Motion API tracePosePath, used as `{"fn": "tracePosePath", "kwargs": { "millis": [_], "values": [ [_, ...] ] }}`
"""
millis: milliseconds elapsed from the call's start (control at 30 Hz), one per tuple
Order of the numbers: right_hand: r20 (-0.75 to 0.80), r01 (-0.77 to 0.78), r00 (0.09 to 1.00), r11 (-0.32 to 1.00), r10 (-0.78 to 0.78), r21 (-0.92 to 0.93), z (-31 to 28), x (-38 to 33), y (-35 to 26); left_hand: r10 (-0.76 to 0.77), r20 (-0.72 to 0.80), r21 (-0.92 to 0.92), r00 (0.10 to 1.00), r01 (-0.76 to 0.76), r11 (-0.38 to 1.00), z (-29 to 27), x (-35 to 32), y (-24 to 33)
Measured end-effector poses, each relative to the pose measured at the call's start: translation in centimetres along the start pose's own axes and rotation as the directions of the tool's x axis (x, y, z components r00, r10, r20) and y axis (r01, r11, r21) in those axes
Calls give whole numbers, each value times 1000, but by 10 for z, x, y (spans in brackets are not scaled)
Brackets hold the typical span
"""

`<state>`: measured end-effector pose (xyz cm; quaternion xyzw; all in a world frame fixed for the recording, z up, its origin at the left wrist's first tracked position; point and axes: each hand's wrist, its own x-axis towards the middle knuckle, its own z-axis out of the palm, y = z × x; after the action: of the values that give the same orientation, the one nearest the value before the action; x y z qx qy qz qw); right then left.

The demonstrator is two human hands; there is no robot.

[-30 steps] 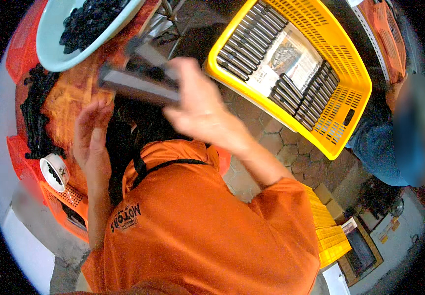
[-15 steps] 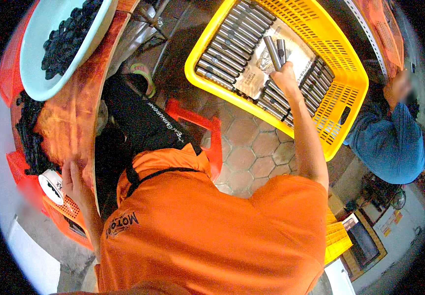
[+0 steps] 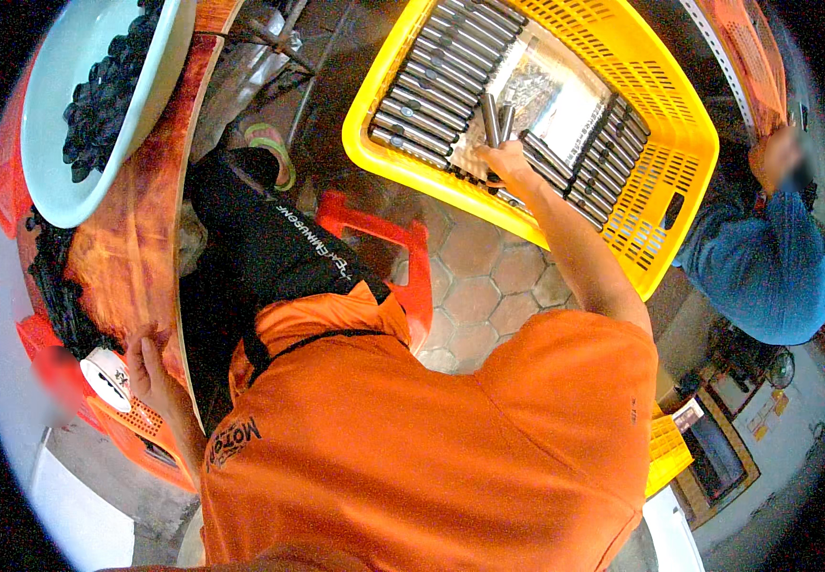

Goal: The person assembles small black plastic components onto cylindrical metal rods at a workbench. They repeatedly pick up a rod, attach a plastic piece, and place the assembled unit into a yellow basket. The person also handles loose black plastic pieces from a bowl and an orange basket.

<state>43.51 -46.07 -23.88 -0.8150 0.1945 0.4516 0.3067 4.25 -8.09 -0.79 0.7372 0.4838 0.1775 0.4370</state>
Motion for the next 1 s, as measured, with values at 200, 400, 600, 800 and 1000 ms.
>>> {"fn": "tracePosePath", "kwargs": {
  "millis": [200,400,600,800,1000],
  "values": [
    [-49,26,998,954,-42,-297,10,-10,-7,-23,-10,5,1000,23,1000,0,2,2],
    [15,68,998,875,-69,-479,4,4,-4,-26,7,69,1000,25,997,0,1,-2],
    [-66,73,995,995,-77,-71,-1,14,9,-37,24,97,999,34,995,0,-2,1],
    [-74,128,989,991,-131,-47,-4,27,8,-50,29,26,998,50,998,-1,-7,-9],
    [-63,102,993,989,-95,109,-18,30,-1,-35,12,107,999,34,994,-5,-9,-9]
  ]
}}
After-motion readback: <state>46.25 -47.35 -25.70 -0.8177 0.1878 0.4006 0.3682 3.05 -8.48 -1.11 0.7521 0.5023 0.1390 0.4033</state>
